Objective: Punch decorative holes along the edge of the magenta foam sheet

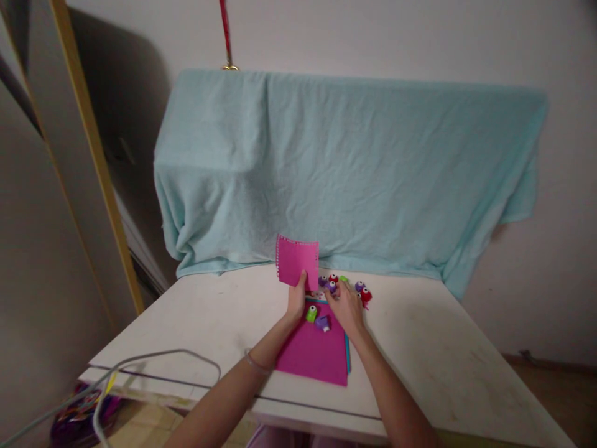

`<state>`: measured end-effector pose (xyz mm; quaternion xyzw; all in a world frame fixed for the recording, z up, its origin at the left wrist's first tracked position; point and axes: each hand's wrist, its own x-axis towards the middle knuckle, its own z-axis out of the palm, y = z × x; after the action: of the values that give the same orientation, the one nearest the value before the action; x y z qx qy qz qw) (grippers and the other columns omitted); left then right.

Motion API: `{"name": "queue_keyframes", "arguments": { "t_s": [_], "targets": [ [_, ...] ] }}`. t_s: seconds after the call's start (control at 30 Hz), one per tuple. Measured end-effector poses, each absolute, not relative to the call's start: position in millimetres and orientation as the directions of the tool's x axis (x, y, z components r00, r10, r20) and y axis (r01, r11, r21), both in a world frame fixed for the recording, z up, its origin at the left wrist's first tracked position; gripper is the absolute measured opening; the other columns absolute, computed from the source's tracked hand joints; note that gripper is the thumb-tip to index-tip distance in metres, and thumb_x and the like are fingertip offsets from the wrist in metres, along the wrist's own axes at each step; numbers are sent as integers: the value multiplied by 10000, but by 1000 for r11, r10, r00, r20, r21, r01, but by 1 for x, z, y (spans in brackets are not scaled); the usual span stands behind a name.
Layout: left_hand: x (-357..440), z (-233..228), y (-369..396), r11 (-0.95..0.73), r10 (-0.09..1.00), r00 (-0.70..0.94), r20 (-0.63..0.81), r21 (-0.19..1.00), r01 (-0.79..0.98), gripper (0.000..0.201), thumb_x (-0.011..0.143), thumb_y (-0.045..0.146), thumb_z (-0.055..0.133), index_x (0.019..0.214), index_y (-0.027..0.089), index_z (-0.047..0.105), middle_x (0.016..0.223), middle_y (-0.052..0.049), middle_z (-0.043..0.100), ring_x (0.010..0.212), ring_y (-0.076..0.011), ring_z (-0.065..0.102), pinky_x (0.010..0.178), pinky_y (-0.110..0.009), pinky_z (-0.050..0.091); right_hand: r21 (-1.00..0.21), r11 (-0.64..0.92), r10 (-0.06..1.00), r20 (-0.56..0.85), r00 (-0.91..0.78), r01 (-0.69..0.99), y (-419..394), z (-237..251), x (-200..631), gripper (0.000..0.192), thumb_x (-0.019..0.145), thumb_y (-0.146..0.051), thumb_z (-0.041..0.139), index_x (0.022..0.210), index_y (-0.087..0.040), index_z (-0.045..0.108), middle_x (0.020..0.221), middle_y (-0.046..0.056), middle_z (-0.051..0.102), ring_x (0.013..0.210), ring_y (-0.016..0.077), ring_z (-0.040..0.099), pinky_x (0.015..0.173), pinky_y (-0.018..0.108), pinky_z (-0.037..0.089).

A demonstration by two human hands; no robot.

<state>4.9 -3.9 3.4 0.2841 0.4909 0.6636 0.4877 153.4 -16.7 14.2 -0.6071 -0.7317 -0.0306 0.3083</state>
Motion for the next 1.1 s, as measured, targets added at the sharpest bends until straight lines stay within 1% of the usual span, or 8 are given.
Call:
{"name": "queue_keyframes", "arguments": {
  "t_s": [0.2,0.3,0.43,0.53,0.63,0.73,0.9,1.1],
  "targets": [
    [4,-4,0,-47,928,-358,-100,924,-381,627,688,733,699,820,121,678,675,-82,695,524,-188,626,577,-327,532,-352,308,882,454,-127,884,-15,11,154,166,919,-351,603,947,-190,633,886,56,683,767,191,641,692,279,418],
    [3,-4,1,-24,914,-385,-129,929,-369,619,680,732,706,817,130,666,631,-60,673,534,-189,622,576,-316,525,-377,326,882,451,-136,867,-14,9,154,157,910,-347,612,932,-192,632,858,44,675,766,187,640,696,273,417],
    [4,1,-1,18,908,-380,-176,923,-384,575,696,710,705,778,145,637,562,-35,628,495,-187,600,538,-314,518,-422,344,885,444,-139,839,-12,8,154,154,905,-346,614,887,-193,624,786,20,647,748,181,629,693,263,413],
    [5,4,-3,13,914,-368,-170,920,-391,560,700,696,710,775,147,630,557,-31,624,481,-182,593,532,-316,524,-439,336,891,434,-131,833,-12,8,154,150,899,-341,624,869,-194,624,763,11,636,735,176,623,683,259,406],
    [5,3,-1,9,913,-368,-175,912,-410,550,695,689,718,785,156,617,533,-3,589,466,-179,585,516,-315,524,-453,341,895,423,-138,824,-12,7,153,135,892,-328,638,893,-192,635,757,1,631,728,170,621,682,257,406],
    [5,1,0,22,913,-361,-191,905,-424,540,703,681,715,801,161,606,511,18,554,454,-181,580,499,-316,518,-452,354,897,413,-159,819,-11,6,153,134,883,-325,659,901,-193,641,739,-9,623,713,167,614,676,256,403],
    [5,5,-3,12,914,-362,-184,904,-428,527,705,661,728,822,160,613,514,26,547,449,-168,569,494,-294,502,-448,357,898,408,-168,819,-12,5,153,127,883,-323,659,877,-199,635,736,-15,620,713,160,611,672,248,400],
    [6,5,-4,31,912,-363,-190,916,-401,536,707,690,701,775,170,592,501,20,537,451,-177,571,488,-306,509,-443,378,894,403,-196,813,-13,4,153,130,879,-326,679,860,-206,633,731,-18,631,706,159,616,667,246,398]
  ]
}}
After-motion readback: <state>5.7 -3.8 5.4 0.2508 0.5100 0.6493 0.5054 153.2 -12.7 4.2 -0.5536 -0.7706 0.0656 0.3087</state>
